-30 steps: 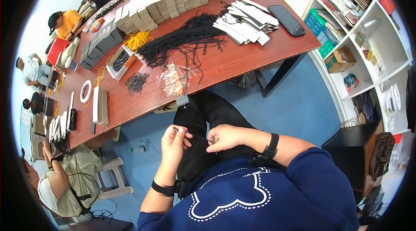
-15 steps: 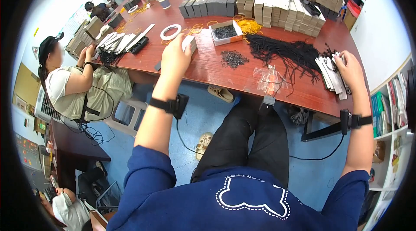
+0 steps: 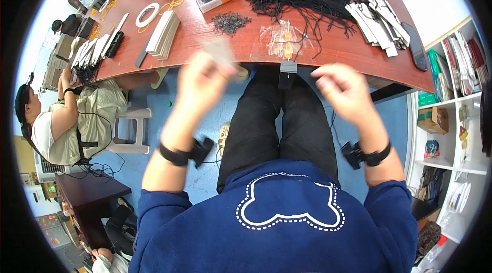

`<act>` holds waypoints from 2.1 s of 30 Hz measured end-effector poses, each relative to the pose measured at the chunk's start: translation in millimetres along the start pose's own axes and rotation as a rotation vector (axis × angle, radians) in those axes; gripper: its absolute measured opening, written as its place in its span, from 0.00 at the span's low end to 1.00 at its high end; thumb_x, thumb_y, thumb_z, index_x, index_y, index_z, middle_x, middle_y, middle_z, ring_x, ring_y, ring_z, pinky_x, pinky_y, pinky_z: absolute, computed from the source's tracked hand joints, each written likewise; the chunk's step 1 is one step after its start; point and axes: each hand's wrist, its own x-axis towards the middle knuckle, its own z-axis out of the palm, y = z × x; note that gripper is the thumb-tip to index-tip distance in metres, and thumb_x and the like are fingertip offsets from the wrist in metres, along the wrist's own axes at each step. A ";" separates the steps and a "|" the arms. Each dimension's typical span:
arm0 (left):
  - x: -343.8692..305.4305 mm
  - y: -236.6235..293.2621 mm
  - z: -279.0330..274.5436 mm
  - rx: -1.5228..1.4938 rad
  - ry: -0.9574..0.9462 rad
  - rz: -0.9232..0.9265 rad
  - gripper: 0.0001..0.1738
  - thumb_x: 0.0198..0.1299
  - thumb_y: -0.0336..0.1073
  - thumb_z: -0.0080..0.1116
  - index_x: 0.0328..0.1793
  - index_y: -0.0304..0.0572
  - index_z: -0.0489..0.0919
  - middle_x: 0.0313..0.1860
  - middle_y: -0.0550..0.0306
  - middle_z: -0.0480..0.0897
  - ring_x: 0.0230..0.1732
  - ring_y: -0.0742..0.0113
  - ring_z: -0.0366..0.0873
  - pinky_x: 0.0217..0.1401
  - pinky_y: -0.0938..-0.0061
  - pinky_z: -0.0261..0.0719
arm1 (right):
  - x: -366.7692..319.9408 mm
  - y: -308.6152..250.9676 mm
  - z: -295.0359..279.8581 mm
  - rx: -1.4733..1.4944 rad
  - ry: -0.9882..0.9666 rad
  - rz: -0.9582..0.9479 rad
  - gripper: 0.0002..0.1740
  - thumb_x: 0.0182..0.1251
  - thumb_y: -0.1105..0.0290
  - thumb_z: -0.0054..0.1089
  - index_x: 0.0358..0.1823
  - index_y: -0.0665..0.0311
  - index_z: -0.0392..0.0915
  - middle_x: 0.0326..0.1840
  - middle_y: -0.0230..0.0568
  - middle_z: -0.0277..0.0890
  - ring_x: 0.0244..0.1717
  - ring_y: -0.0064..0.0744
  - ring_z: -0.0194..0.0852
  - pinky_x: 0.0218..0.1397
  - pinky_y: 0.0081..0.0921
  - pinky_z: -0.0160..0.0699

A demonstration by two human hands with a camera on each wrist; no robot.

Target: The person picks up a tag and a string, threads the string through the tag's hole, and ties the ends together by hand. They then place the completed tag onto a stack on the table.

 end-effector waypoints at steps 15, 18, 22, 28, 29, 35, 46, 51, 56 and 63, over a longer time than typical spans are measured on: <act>-37.9 -16.1 130.0 -0.321 -0.276 -0.234 0.12 0.66 0.34 0.48 0.47 0.34 0.77 0.38 0.58 0.77 0.40 0.71 0.73 0.44 0.77 0.71 | -6.1 36.1 84.5 0.176 0.126 0.169 0.10 0.61 0.67 0.58 0.33 0.70 0.78 0.27 0.44 0.75 0.25 0.33 0.73 0.30 0.25 0.70; -39.8 -17.3 140.6 -0.341 -0.157 -0.151 0.11 0.65 0.35 0.49 0.41 0.33 0.76 0.36 0.47 0.77 0.36 0.59 0.76 0.39 0.70 0.72 | -2.8 32.6 82.6 0.085 0.145 0.115 0.11 0.59 0.67 0.58 0.31 0.69 0.78 0.26 0.45 0.75 0.25 0.37 0.73 0.29 0.26 0.70; -40.4 -12.9 145.3 -0.564 -0.153 -0.381 0.11 0.64 0.35 0.49 0.41 0.32 0.77 0.37 0.44 0.78 0.36 0.64 0.76 0.39 0.71 0.72 | 0.9 37.8 79.7 0.062 0.106 0.172 0.10 0.58 0.66 0.59 0.28 0.68 0.78 0.26 0.44 0.75 0.25 0.41 0.74 0.29 0.29 0.71; -24.9 -0.7 118.1 -0.183 -0.303 -0.479 0.22 0.64 0.46 0.49 0.35 0.30 0.79 0.25 0.48 0.78 0.28 0.64 0.76 0.34 0.70 0.72 | 16.0 4.1 23.8 -0.330 0.238 0.017 0.08 0.54 0.70 0.61 0.35 0.61 0.80 0.29 0.39 0.72 0.32 0.42 0.73 0.37 0.33 0.73; -24.6 1.3 114.3 -0.066 -0.364 -0.489 0.25 0.64 0.50 0.47 0.35 0.30 0.79 0.22 0.52 0.78 0.27 0.68 0.74 0.33 0.72 0.72 | 23.8 8.6 15.6 -0.414 0.247 -0.133 0.09 0.52 0.71 0.61 0.37 0.61 0.79 0.31 0.38 0.72 0.35 0.41 0.73 0.40 0.33 0.73; -25.3 7.5 104.7 0.086 -0.330 -0.342 0.25 0.63 0.49 0.47 0.36 0.28 0.79 0.31 0.36 0.79 0.35 0.41 0.77 0.40 0.64 0.73 | 22.8 43.1 1.8 -0.452 0.094 -0.261 0.11 0.46 0.72 0.65 0.35 0.64 0.79 0.36 0.39 0.74 0.40 0.41 0.73 0.43 0.33 0.73; -32.2 57.8 81.1 -0.543 -0.695 -0.492 0.15 0.67 0.41 0.43 0.49 0.41 0.77 0.33 0.65 0.76 0.30 0.80 0.72 0.32 0.85 0.72 | 15.7 35.4 -1.0 -0.381 0.249 -0.204 0.07 0.47 0.71 0.65 0.29 0.62 0.79 0.30 0.37 0.74 0.35 0.39 0.74 0.39 0.31 0.74; -5.1 83.9 100.2 -0.892 -0.718 -0.697 0.16 0.68 0.41 0.42 0.52 0.41 0.75 0.31 0.66 0.76 0.26 0.80 0.71 0.27 0.86 0.70 | 9.7 49.9 -4.2 -0.442 0.244 -0.317 0.06 0.45 0.72 0.64 0.27 0.61 0.78 0.27 0.36 0.71 0.31 0.38 0.73 0.34 0.31 0.73; 20.6 96.1 138.0 -1.090 -0.541 -0.938 0.14 0.68 0.42 0.43 0.53 0.44 0.71 0.22 0.69 0.69 0.18 0.80 0.61 0.18 0.85 0.58 | -3.7 40.3 -16.0 -0.280 0.383 -0.242 0.05 0.46 0.72 0.64 0.26 0.61 0.78 0.28 0.36 0.72 0.31 0.37 0.73 0.34 0.30 0.73; 81.3 110.6 187.5 -1.099 -0.340 -0.896 0.10 0.66 0.43 0.47 0.40 0.47 0.74 0.21 0.71 0.67 0.17 0.81 0.61 0.16 0.87 0.60 | -33.2 45.3 -53.7 -0.126 0.490 -0.153 0.04 0.53 0.71 0.62 0.26 0.61 0.76 0.29 0.36 0.71 0.31 0.34 0.73 0.33 0.27 0.72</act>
